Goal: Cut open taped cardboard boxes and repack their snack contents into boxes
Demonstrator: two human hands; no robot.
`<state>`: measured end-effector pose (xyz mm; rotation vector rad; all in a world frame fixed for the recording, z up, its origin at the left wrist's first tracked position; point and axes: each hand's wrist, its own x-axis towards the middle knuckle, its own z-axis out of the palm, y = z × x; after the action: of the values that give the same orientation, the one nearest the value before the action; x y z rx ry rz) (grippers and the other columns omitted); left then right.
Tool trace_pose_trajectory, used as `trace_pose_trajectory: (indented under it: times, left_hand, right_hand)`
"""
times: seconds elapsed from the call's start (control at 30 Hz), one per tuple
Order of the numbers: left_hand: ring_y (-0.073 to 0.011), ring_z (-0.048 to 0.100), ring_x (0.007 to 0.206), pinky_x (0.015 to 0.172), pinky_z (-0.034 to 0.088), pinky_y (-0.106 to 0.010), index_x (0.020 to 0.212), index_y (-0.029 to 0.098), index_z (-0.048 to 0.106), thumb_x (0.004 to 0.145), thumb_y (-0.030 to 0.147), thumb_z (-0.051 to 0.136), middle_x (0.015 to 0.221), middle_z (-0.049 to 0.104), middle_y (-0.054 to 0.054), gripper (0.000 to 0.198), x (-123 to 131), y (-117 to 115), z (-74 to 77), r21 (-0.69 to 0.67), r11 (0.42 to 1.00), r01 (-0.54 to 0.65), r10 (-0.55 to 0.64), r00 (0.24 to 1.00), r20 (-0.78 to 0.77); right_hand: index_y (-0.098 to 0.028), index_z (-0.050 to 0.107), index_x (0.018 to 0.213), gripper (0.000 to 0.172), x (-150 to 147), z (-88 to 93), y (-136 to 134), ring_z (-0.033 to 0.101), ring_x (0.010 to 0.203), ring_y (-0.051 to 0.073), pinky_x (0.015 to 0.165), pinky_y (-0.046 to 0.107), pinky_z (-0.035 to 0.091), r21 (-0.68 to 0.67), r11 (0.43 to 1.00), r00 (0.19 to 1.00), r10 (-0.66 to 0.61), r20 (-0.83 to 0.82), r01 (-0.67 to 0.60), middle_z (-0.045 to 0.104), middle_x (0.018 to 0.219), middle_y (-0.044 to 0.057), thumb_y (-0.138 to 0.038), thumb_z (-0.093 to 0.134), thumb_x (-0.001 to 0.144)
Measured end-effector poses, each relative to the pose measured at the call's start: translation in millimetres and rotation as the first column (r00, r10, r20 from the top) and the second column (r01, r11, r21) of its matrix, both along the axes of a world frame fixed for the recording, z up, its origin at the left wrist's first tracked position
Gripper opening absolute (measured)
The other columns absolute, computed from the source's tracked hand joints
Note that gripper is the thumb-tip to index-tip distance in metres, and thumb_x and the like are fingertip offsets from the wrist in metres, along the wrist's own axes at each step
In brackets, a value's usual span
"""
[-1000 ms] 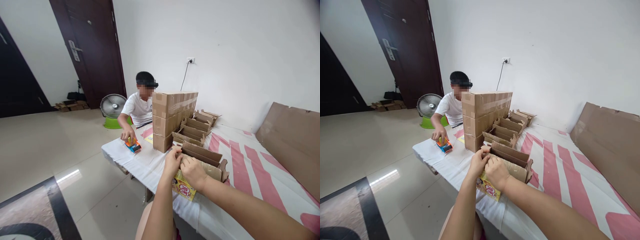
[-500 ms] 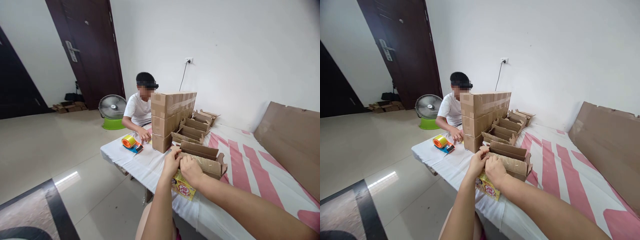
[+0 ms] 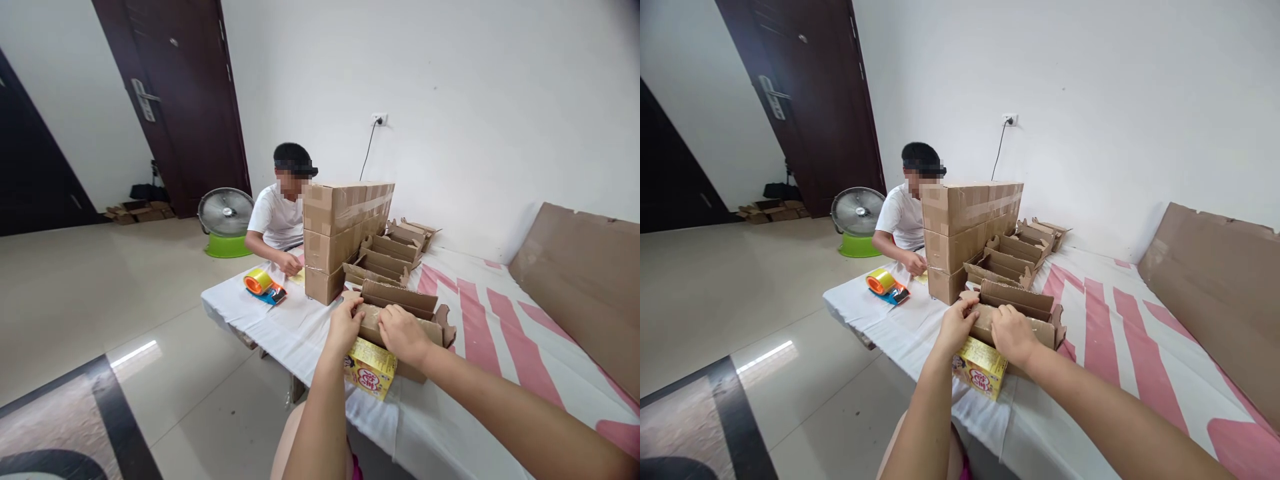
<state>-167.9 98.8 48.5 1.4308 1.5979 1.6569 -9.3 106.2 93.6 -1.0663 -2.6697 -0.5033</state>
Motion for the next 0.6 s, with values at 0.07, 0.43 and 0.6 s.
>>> trace_pose_trajectory:
  times: [0.07, 0.43, 0.6]
  left_hand:
    - [-0.0234, 0.068, 0.101, 0.095, 0.050, -0.042, 0.103, 0.017, 0.072, 0.073, -0.001, 0.063, 0.109, 0.073, -0.011, 0.036, -0.1, -0.2, 0.9, -0.002, 1.000, 0.000, -0.001, 1.000, -0.007]
    - [-0.0216, 0.069, 0.098, 0.093, 0.052, -0.039, 0.102, 0.017, 0.071, 0.073, 0.000, 0.062, 0.107, 0.074, -0.009, 0.035, 0.1, 0.2, 2.6, -0.013, 1.000, 0.006, -0.006, 0.999, -0.048]
    - [-0.0206, 0.069, 0.097, 0.091, 0.052, -0.037, 0.104, 0.016, 0.070, 0.073, 0.000, 0.061, 0.107, 0.074, -0.008, 0.036, 2.2, -1.3, 4.0, -0.022, 1.000, 0.009, -0.010, 0.997, -0.070]
  right_hand:
    - [-0.016, 0.060, 0.092, 0.008, 0.0, 1.5, -4.7, 0.056, 0.092, 0.023, 0.079, 0.033, 0.043, -0.008, 0.999, 0.999, 0.046, 0.010, -0.046, 0.064, 0.095, 0.010, -0.020, 0.053, 0.089]
    - [-0.009, 0.063, 0.098, 0.021, -21.4, -2.1, -18.6, 0.059, 0.087, 0.026, 0.072, 0.036, 0.043, -0.057, 0.998, 0.998, 0.013, 0.065, -0.009, 0.067, 0.092, 0.016, -0.008, 0.044, 0.088]
    - [-0.012, 0.061, 0.093, 0.017, -14.2, -0.8, -10.0, 0.061, 0.090, 0.025, 0.077, 0.034, 0.042, -0.101, 0.988, 0.993, -0.118, -0.012, 0.116, 0.067, 0.096, 0.015, -0.013, 0.044, 0.090]
